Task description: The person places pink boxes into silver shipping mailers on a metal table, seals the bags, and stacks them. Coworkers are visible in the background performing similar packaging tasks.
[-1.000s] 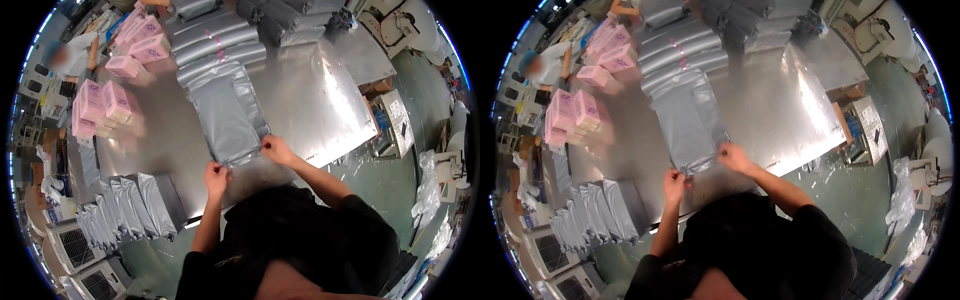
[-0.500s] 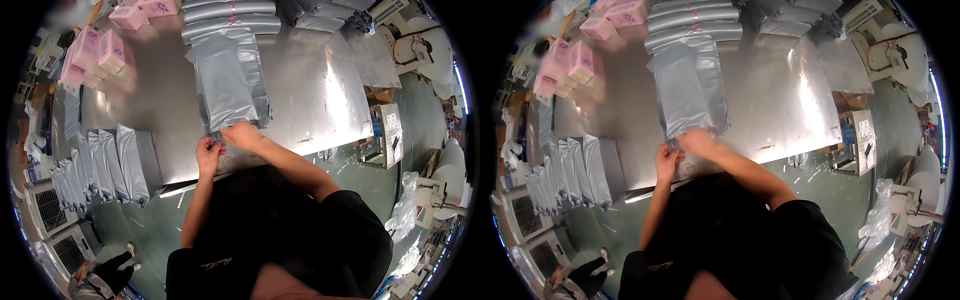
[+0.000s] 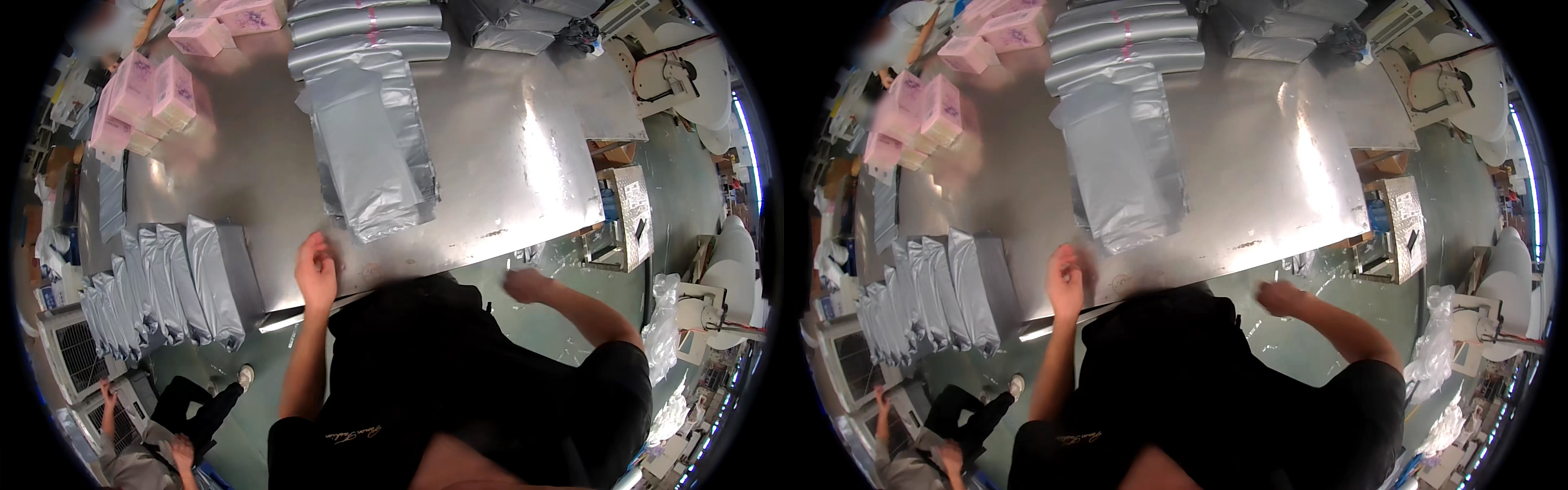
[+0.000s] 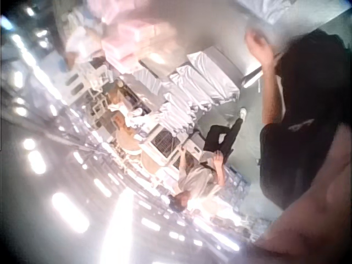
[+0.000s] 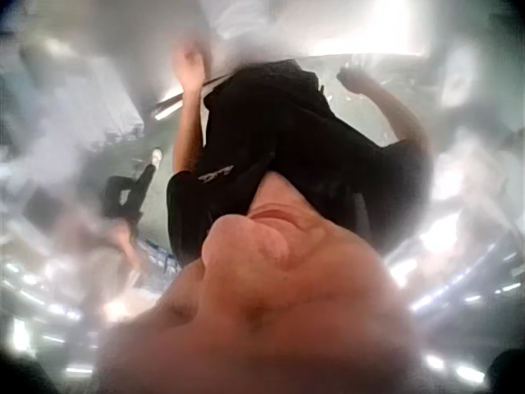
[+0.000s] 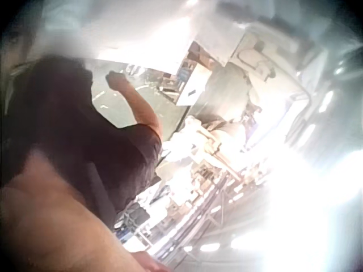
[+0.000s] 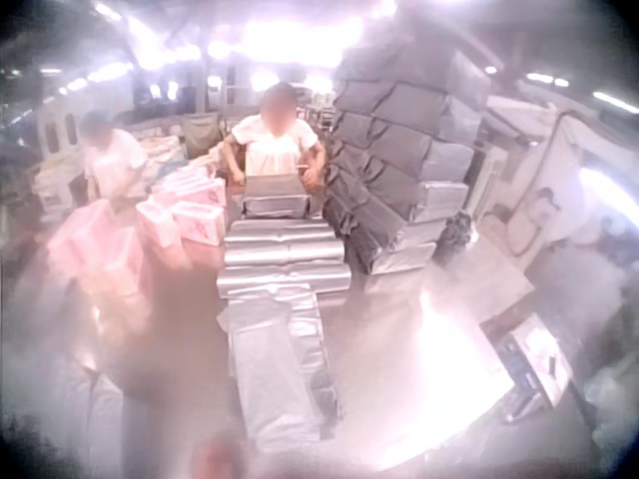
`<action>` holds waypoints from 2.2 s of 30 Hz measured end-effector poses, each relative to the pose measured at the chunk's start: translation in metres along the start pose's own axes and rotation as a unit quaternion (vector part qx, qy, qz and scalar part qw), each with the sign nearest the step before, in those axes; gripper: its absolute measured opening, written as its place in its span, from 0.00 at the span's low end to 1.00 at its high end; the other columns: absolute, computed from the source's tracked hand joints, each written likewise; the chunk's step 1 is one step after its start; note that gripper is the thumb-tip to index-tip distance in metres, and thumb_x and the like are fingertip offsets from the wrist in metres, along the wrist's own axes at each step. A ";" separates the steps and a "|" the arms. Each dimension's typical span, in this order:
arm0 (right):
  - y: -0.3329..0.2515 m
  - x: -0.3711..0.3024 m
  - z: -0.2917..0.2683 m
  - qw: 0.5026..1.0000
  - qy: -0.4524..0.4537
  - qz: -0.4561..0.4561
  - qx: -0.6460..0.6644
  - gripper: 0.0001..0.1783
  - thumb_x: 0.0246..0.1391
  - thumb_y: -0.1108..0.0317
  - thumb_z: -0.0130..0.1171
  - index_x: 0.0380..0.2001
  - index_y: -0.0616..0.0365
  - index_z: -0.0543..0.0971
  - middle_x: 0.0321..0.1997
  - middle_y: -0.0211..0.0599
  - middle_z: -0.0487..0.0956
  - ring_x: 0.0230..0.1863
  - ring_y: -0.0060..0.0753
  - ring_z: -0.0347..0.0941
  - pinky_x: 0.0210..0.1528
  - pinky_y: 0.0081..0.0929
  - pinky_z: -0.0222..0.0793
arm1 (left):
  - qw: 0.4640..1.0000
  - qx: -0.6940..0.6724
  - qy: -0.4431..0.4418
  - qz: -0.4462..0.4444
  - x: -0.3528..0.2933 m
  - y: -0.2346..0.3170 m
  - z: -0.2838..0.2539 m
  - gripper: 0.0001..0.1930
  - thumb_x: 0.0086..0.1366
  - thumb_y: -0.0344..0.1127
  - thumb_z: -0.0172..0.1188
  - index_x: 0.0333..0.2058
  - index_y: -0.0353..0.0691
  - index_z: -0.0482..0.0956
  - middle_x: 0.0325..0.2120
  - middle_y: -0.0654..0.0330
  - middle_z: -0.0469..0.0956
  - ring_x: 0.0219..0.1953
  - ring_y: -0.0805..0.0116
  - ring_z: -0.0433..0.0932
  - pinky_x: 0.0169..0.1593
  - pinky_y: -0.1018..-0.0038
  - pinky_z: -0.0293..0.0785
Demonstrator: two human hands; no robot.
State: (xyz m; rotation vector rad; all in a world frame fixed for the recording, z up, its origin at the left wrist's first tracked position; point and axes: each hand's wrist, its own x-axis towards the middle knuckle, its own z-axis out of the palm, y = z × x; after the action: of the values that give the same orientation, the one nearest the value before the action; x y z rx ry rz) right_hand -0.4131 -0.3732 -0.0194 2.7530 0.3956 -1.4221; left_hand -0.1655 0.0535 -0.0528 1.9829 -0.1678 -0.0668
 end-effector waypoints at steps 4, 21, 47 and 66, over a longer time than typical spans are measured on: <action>0.016 -0.005 -0.110 0.980 0.102 -0.066 0.160 0.29 0.56 0.69 0.64 0.62 0.55 0.76 0.57 0.45 0.79 0.49 0.44 0.80 0.52 0.36 0.77 | 0.843 0.300 -0.101 0.435 0.041 0.060 -0.027 0.22 0.59 0.24 0.60 0.54 0.42 0.80 0.54 0.56 0.78 0.61 0.55 0.73 0.64 0.56 0.71; -0.007 0.169 -0.215 0.576 0.266 -0.100 0.766 0.12 0.68 0.61 0.61 0.34 0.58 0.80 0.28 0.33 0.80 0.27 0.26 0.79 0.23 0.27 0.70 | 0.953 -0.262 -0.102 -0.116 0.096 0.005 0.013 0.08 0.72 0.34 0.64 0.41 0.34 0.82 0.31 0.68 0.81 0.35 0.79 0.77 0.43 0.78 0.77; -0.294 0.184 -0.292 0.746 0.245 -0.365 0.500 0.59 0.56 0.54 0.72 0.79 0.45 0.43 0.66 0.64 0.68 0.64 0.59 0.70 0.62 0.44 0.70 | 0.549 -0.764 0.149 -0.304 -0.125 -0.073 -0.054 0.20 0.77 0.39 0.41 0.59 0.34 0.72 0.54 0.51 0.81 0.55 0.58 0.82 0.54 0.62 0.84; -0.087 0.151 -0.251 0.587 0.321 -0.081 0.739 0.14 0.69 0.69 0.58 0.54 0.63 0.80 0.34 0.32 0.82 0.29 0.19 0.75 0.32 0.22 0.73 | 0.894 0.306 0.323 -0.047 0.427 0.009 -0.138 0.30 0.58 0.40 0.70 0.60 0.45 0.74 0.59 0.43 0.69 0.58 0.48 0.70 0.59 0.53 0.71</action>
State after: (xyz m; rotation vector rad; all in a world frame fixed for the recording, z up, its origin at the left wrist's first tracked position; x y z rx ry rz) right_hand -0.1487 -0.2237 0.0143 4.5480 -1.2954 -0.5406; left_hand 0.2728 0.1109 0.0244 2.5195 0.3901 0.6539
